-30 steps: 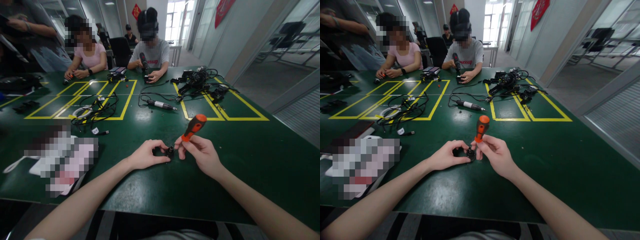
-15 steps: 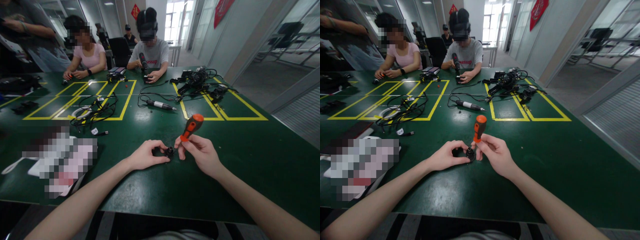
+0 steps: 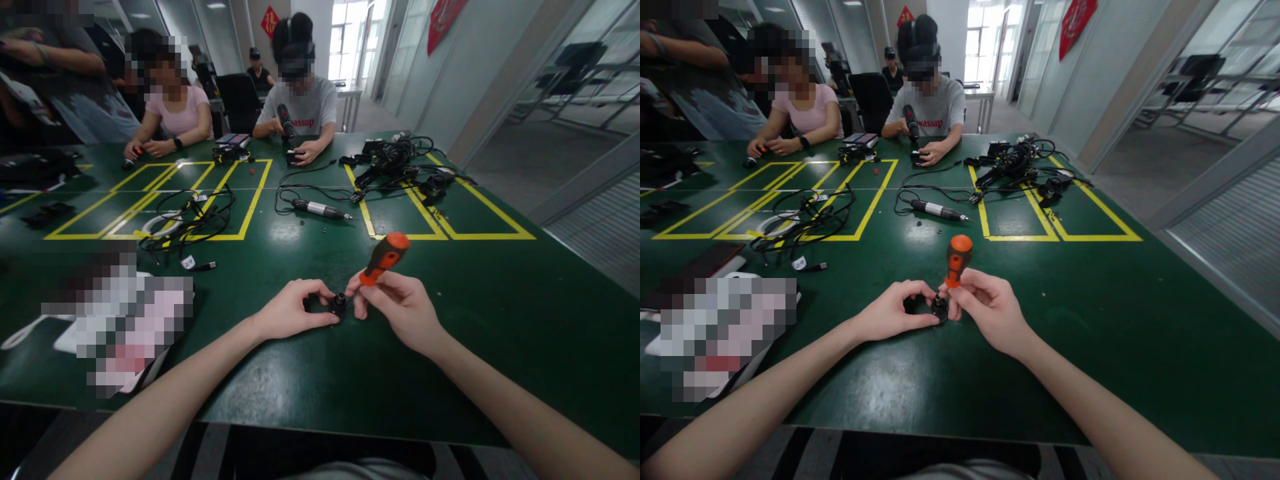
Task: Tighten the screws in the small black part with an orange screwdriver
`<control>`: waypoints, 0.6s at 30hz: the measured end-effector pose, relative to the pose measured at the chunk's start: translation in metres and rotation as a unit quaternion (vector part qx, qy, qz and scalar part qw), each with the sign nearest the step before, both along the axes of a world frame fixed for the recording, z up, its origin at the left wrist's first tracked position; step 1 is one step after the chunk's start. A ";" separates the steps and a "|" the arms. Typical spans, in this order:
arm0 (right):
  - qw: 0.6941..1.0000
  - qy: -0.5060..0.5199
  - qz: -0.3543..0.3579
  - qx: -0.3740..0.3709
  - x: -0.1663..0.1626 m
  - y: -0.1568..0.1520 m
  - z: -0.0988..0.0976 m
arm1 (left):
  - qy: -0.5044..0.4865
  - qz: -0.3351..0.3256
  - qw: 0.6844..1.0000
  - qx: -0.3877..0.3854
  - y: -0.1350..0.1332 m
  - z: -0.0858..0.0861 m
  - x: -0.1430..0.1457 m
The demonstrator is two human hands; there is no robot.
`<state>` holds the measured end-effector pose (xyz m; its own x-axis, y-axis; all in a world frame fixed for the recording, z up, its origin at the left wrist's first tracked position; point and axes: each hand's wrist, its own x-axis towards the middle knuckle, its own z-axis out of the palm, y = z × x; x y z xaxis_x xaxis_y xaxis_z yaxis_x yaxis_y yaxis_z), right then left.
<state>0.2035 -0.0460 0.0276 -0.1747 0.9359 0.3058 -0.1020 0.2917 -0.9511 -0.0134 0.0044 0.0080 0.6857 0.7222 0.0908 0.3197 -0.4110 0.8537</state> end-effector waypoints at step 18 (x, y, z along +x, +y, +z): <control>0.999 0.040 0.021 -0.023 -0.001 0.001 -0.004 | -0.012 -0.002 1.000 -0.002 0.000 0.000 0.000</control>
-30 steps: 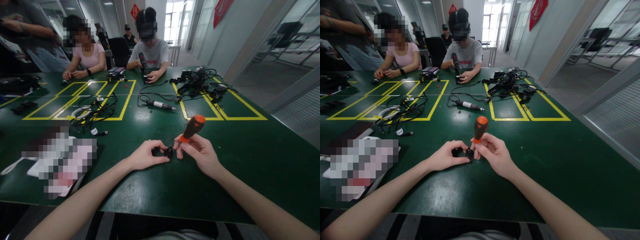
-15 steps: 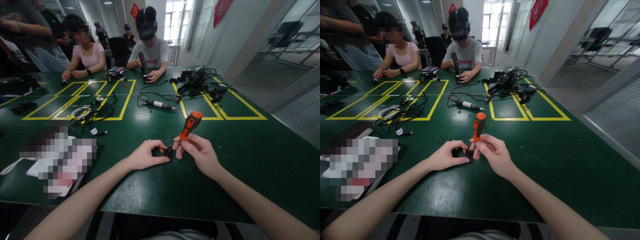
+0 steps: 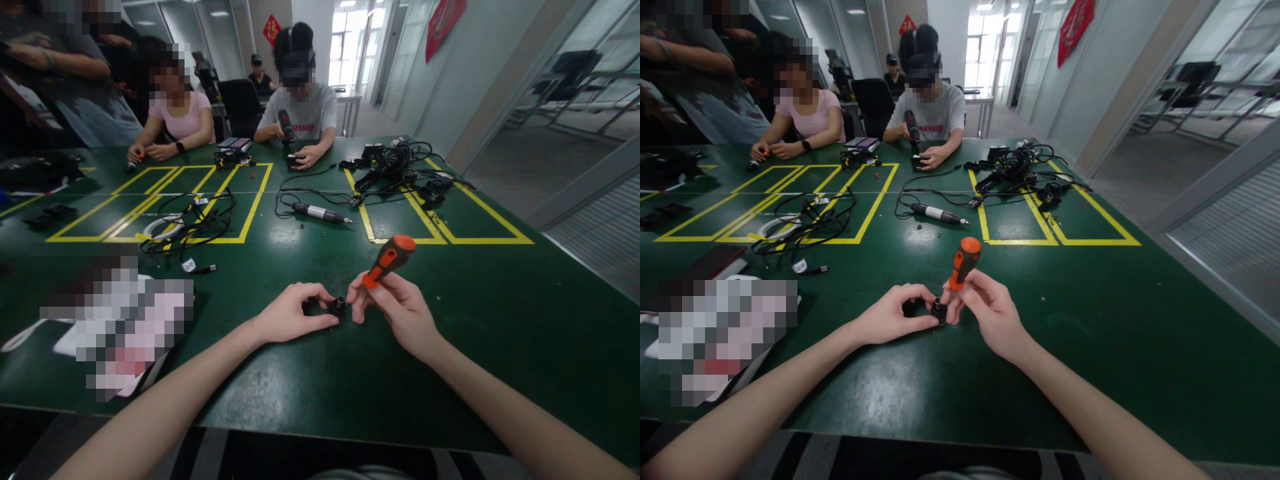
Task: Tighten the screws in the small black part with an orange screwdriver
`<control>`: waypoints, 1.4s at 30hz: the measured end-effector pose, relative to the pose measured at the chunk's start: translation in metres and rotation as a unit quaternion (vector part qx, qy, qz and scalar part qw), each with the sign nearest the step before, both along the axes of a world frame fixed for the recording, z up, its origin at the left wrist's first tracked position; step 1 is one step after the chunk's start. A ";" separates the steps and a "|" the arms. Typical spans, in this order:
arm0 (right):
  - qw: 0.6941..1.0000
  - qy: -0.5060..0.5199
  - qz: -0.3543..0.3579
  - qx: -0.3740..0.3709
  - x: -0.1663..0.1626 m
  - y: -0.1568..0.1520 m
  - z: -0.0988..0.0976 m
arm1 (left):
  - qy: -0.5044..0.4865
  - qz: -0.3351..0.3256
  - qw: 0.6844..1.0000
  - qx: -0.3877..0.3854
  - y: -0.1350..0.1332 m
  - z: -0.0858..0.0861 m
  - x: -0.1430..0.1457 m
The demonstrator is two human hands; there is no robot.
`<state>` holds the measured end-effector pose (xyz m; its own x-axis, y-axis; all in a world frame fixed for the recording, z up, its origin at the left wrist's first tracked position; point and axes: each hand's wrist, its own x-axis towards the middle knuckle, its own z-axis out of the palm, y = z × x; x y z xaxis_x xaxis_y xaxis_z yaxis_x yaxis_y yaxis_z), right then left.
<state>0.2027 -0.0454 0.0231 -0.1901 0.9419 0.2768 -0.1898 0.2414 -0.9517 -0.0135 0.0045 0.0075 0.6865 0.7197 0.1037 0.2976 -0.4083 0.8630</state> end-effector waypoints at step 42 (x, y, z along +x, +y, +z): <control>0.999 -0.030 -0.009 0.017 -0.004 0.001 -0.001 | 0.029 0.012 1.000 0.005 0.000 0.000 0.000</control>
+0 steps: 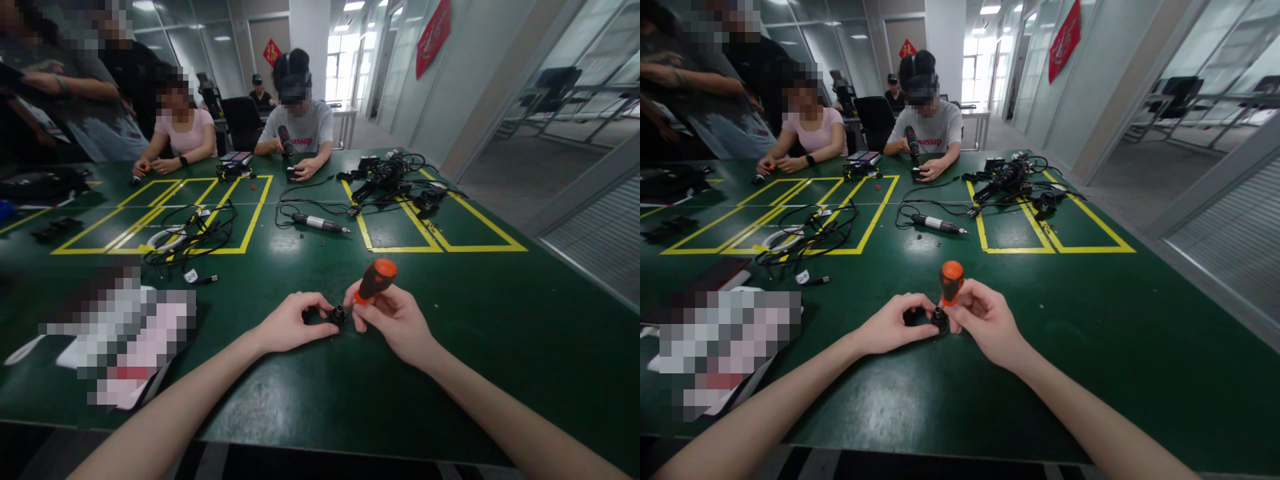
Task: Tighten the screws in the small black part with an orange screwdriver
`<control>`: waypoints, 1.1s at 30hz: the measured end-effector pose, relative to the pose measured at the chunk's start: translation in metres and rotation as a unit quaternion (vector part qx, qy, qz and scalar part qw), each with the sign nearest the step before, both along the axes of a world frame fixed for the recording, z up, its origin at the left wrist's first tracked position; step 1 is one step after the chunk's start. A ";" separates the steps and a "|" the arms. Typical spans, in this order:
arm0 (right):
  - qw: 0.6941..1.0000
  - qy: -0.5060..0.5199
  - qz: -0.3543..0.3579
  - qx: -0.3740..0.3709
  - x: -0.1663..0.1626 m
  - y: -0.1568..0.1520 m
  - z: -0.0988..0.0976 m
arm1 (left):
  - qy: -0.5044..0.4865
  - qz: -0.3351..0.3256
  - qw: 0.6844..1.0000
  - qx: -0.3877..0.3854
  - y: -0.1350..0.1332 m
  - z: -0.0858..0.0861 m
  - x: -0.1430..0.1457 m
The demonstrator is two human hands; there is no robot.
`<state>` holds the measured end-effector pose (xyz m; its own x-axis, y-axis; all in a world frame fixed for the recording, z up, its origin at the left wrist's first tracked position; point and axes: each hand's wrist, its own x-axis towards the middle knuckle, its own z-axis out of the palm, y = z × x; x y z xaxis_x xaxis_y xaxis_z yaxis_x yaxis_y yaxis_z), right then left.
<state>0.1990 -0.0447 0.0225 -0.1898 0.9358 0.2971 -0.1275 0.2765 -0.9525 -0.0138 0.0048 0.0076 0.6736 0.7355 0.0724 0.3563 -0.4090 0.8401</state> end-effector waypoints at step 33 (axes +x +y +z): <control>0.998 -0.016 -0.062 0.007 0.002 0.001 0.002 | 0.010 -0.020 1.000 0.015 0.000 0.000 0.000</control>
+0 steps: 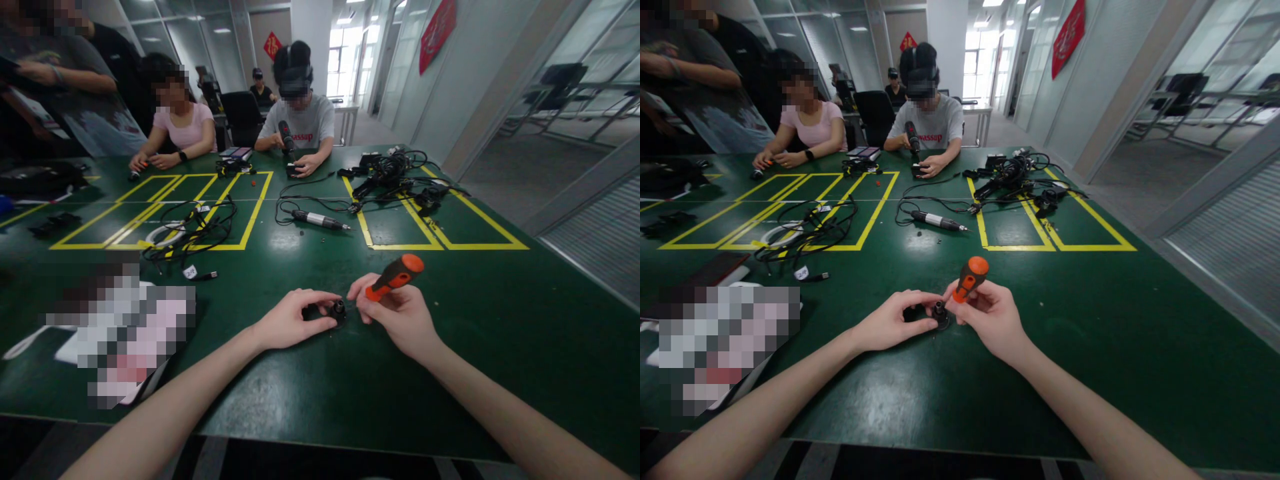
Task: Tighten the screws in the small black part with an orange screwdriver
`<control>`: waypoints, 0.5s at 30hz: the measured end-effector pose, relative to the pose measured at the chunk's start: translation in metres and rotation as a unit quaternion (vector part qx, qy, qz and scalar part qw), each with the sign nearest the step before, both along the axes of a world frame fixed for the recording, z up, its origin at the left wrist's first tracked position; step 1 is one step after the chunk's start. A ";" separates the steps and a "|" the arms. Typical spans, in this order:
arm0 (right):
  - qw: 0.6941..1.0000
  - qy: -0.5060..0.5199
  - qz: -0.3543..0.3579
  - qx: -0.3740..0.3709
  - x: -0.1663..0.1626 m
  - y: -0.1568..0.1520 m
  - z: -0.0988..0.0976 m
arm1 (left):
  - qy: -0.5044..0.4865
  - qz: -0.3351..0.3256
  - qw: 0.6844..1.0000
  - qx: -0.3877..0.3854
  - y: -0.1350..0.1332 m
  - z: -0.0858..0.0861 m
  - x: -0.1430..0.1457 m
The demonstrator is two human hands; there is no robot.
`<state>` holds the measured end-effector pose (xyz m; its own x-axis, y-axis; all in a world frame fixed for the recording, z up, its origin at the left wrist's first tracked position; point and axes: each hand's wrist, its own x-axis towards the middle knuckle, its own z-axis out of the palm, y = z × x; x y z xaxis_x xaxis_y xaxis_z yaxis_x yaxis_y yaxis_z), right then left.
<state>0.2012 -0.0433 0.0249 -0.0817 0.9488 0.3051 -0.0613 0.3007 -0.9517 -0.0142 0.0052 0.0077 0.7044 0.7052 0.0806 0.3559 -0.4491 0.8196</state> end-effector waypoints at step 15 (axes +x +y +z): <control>0.999 0.018 0.032 0.000 0.000 -0.002 0.001 | -0.019 0.004 1.000 -0.023 -0.002 0.000 0.002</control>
<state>0.2015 -0.0450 0.0255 -0.1314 0.9418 0.3094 -0.1153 0.2955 -0.9484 -0.0125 0.0037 0.0082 0.6959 0.7142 0.0752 0.3274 -0.4087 0.8519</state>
